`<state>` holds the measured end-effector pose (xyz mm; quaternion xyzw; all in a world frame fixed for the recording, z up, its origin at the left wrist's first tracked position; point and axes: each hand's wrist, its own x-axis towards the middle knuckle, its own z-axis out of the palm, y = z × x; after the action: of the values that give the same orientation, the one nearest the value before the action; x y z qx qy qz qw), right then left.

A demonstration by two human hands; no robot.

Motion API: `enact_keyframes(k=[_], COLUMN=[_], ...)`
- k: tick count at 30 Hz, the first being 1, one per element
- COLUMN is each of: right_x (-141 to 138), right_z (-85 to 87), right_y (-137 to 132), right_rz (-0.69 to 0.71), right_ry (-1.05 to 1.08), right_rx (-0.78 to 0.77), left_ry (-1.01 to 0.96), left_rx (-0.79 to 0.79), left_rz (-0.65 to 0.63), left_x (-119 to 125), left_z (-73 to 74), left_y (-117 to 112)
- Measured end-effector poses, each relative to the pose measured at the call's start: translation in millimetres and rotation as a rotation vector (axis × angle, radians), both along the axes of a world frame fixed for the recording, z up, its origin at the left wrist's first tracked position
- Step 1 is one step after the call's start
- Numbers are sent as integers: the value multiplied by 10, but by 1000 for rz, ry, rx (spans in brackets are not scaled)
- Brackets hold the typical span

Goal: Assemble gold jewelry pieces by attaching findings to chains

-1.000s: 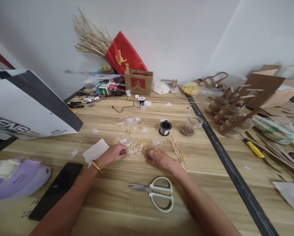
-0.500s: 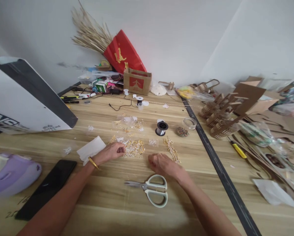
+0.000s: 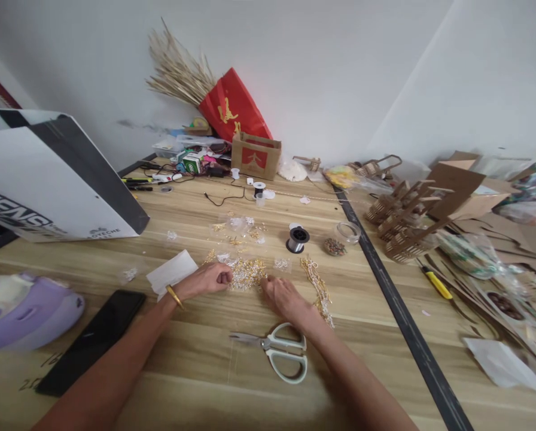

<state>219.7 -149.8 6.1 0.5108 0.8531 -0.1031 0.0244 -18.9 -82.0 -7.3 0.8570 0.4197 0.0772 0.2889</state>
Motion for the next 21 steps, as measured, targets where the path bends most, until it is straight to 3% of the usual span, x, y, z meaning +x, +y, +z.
enact_keyframes(k=[4, 8, 15, 21], right_x=[97, 271, 290, 94], right_z=[156, 243, 146, 70], right_y=[-8, -188, -569, -611], right_rz=[24, 26, 59, 53], right_ry=[226, 268, 234, 245], right_rx=[-31, -32, -20, 47], left_ry=[-6, -7, -12, -63], left_rx=[-2, 1, -7, 6], left_rz=[2, 16, 43, 51], left_x=[-5, 1, 42, 83], left_z=[-19, -37, -7, 14], left_y=[16, 30, 6, -34])
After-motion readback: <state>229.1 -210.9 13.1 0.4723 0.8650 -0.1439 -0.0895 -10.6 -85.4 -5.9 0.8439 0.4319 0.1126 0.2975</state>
